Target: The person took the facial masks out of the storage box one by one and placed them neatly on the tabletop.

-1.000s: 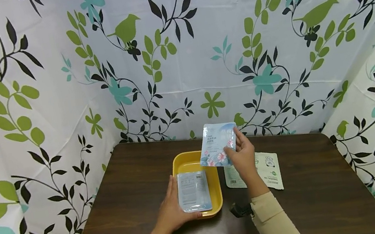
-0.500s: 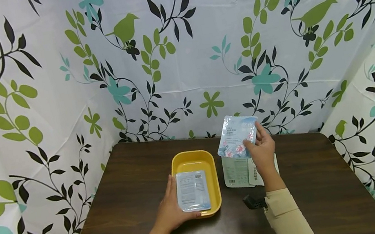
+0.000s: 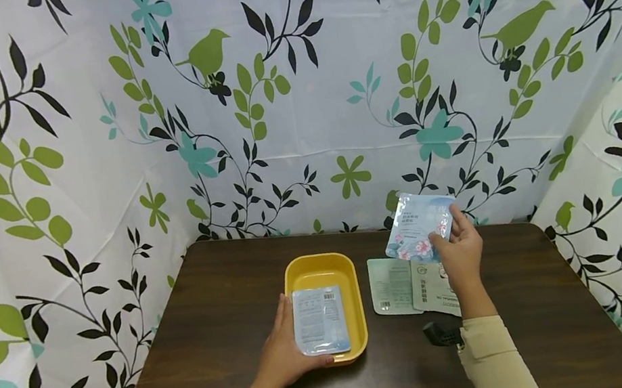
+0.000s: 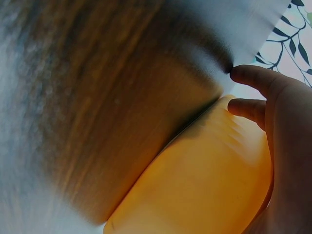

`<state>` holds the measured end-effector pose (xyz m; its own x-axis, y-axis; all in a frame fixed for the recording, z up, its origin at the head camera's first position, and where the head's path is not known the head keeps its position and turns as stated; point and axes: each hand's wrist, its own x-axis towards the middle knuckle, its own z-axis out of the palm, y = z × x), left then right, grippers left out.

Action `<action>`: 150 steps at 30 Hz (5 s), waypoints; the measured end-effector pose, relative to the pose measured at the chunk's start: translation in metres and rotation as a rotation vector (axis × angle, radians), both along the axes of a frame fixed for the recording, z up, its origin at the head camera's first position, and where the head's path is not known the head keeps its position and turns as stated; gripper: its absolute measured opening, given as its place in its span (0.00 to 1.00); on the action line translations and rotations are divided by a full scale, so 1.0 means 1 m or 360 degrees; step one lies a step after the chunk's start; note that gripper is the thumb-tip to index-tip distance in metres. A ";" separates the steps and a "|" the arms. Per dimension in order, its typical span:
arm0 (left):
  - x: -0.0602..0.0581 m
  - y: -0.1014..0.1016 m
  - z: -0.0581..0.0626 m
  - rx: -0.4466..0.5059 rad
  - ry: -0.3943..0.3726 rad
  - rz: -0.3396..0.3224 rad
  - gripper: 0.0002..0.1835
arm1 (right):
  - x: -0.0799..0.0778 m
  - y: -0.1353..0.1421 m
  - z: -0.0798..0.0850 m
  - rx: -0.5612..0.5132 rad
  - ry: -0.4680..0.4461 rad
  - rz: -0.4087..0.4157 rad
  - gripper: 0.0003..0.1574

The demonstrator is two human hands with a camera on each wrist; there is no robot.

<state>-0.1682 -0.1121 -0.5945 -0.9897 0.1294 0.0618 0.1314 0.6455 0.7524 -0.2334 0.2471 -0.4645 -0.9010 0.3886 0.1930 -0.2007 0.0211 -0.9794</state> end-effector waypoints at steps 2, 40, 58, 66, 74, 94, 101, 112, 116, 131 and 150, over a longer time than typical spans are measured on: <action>0.000 0.000 0.000 0.0000 -0.0008 0.0001 0.85 | 0.000 0.004 -0.001 -0.0010 -0.0008 -0.0015 0.48; 0.001 0.001 0.002 -0.0003 -0.0025 0.0003 0.84 | 0.022 0.101 -0.083 0.0118 -0.0504 -0.0180 0.50; -0.001 -0.001 -0.002 0.0005 -0.0004 0.0014 0.86 | 0.034 0.130 -0.125 0.0585 -0.0769 -0.0065 0.47; 0.001 -0.001 -0.001 -0.0009 -0.0021 0.0015 0.86 | 0.037 0.136 -0.144 0.0964 -0.0828 -0.0055 0.47; 0.001 0.000 -0.001 -0.0005 -0.0023 0.0011 0.86 | 0.047 0.128 -0.165 0.1160 -0.0643 -0.0222 0.38; 0.001 -0.001 -0.002 -0.0002 -0.0008 0.0007 0.85 | 0.051 0.118 -0.166 0.1201 -0.0596 -0.0380 0.32; 0.002 0.001 -0.002 0.0002 0.0003 0.0007 0.84 | 0.055 0.115 -0.160 0.1109 -0.0544 -0.0428 0.33; -0.001 0.002 0.000 0.0028 -0.0001 0.0002 0.85 | 0.056 0.119 -0.157 0.0692 -0.0455 -0.0570 0.36; -0.002 0.004 0.001 0.0031 -0.0020 0.0002 0.84 | 0.057 0.119 -0.145 0.0536 -0.0502 -0.0560 0.38; -0.002 0.003 0.005 0.0008 -0.0040 0.0003 0.85 | 0.044 0.087 -0.081 0.0293 -0.0378 -0.0550 0.39; 0.000 -0.001 0.000 -0.0014 -0.0029 0.0012 0.85 | 0.029 -0.001 -0.019 0.0340 -0.0037 -0.0155 0.41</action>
<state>-0.1679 -0.1130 -0.5950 -0.9916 0.1223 0.0428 0.1129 0.6530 0.7489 -0.2048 0.2462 -0.4831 -0.8663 0.4267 0.2598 -0.1650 0.2465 -0.9550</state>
